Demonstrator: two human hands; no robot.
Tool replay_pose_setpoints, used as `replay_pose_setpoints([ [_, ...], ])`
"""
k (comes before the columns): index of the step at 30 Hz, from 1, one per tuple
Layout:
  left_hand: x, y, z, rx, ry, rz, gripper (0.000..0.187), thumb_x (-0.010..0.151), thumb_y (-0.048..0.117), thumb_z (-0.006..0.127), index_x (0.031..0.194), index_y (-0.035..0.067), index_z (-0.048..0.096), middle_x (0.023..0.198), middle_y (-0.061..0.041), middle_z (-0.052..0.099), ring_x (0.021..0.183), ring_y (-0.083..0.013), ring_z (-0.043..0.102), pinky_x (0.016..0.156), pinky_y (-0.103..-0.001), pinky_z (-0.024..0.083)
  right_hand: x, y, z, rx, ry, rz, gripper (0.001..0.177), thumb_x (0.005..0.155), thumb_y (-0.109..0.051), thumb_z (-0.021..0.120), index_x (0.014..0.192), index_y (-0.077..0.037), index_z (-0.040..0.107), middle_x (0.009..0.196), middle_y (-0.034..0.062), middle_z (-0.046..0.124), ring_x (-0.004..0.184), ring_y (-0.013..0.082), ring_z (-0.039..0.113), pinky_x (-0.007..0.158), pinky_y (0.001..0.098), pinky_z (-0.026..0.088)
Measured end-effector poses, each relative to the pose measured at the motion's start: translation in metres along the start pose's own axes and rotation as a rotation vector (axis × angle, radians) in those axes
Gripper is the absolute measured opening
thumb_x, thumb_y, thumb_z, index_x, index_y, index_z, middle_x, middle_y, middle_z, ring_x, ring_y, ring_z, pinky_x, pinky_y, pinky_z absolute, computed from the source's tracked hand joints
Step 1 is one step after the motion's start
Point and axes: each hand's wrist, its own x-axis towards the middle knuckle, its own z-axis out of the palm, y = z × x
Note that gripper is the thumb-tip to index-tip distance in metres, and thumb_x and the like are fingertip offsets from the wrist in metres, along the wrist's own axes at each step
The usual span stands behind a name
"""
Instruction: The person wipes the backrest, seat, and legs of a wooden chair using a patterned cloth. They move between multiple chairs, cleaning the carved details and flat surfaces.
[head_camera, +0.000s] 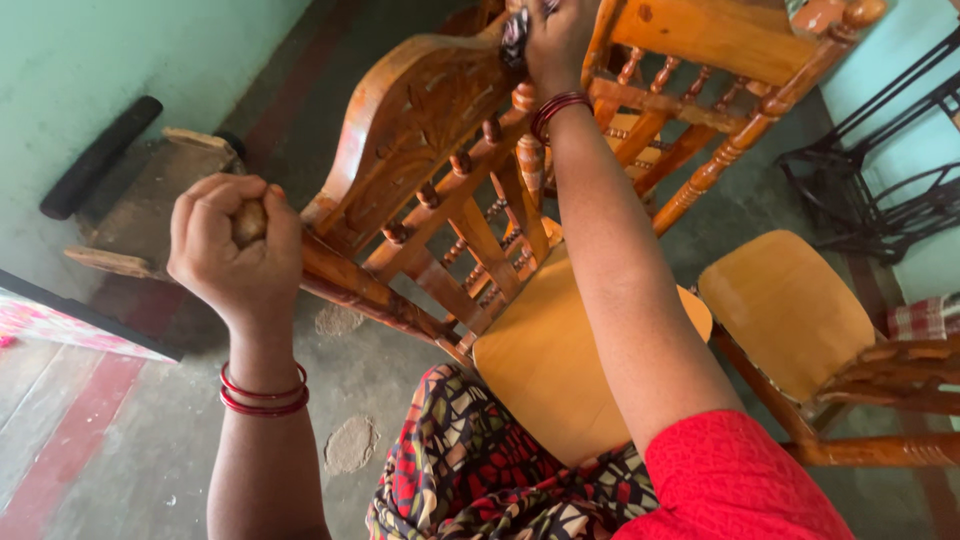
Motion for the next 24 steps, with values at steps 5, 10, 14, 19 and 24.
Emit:
replay_pose_setpoints([
  [5, 0.000, -0.010, 0.001, 0.027, 0.005, -0.014, 0.015, 0.096, -0.008, 0.078, 0.100, 0.000, 0.067, 0.108, -0.013, 0.072, 0.095, -0.0227, 0.072, 0.086, -0.031, 0.060, -0.083, -0.029, -0.033, 0.147, -0.249, 0.496, 0.049, 0.111, -0.028, 0.048, 0.153, -0.006, 0.039, 0.114, 0.0135, 0.051, 0.095, 0.0291, 0.066, 0.085, 0.0389, 0.060],
  [10, 0.002, -0.013, 0.005, 0.031, 0.001, -0.004, 0.014, 0.096, -0.008, 0.077, 0.100, 0.001, 0.068, 0.108, -0.012, 0.072, 0.096, -0.0229, 0.072, 0.087, -0.032, 0.060, -0.198, -0.044, -0.041, -0.297, -0.459, 0.742, 0.045, 0.097, -0.014, 0.059, 0.138, 0.003, 0.049, 0.109, 0.0285, 0.065, 0.098, 0.0474, 0.062, 0.082, 0.0554, 0.051],
  [14, 0.003, -0.017, 0.006, 0.062, 0.002, 0.005, 0.014, 0.093, -0.009, 0.074, 0.100, 0.001, 0.067, 0.107, -0.012, 0.072, 0.098, -0.0231, 0.072, 0.089, -0.032, 0.060, -0.235, -0.047, -0.067, -0.343, -0.689, 0.738, 0.023, 0.101, -0.022, 0.064, 0.104, 0.000, 0.068, 0.097, 0.0261, 0.070, 0.096, 0.0449, 0.067, 0.086, 0.0531, 0.053],
  [19, 0.004, -0.010, 0.006, 0.071, 0.004, -0.006, 0.014, 0.095, -0.009, 0.075, 0.100, 0.001, 0.067, 0.107, -0.012, 0.072, 0.097, -0.0232, 0.071, 0.087, -0.032, 0.060, -0.186, -0.033, -0.115, -0.242, -0.502, 1.023, 0.031, 0.093, -0.030, 0.073, 0.093, 0.001, 0.070, 0.090, 0.0223, 0.073, 0.090, 0.0356, 0.073, 0.081, 0.0425, 0.055],
  [24, 0.003, -0.004, 0.022, 0.043, -0.007, 0.030, 0.015, 0.092, -0.011, 0.071, 0.102, 0.000, 0.067, 0.108, -0.014, 0.070, 0.099, -0.0240, 0.071, 0.088, -0.033, 0.060, -0.150, -0.056, -0.087, 0.134, -0.211, 0.935, 0.038, 0.089, -0.017, 0.077, 0.118, -0.005, 0.055, 0.120, 0.0179, 0.055, 0.108, 0.0362, 0.065, 0.096, 0.0413, 0.055],
])
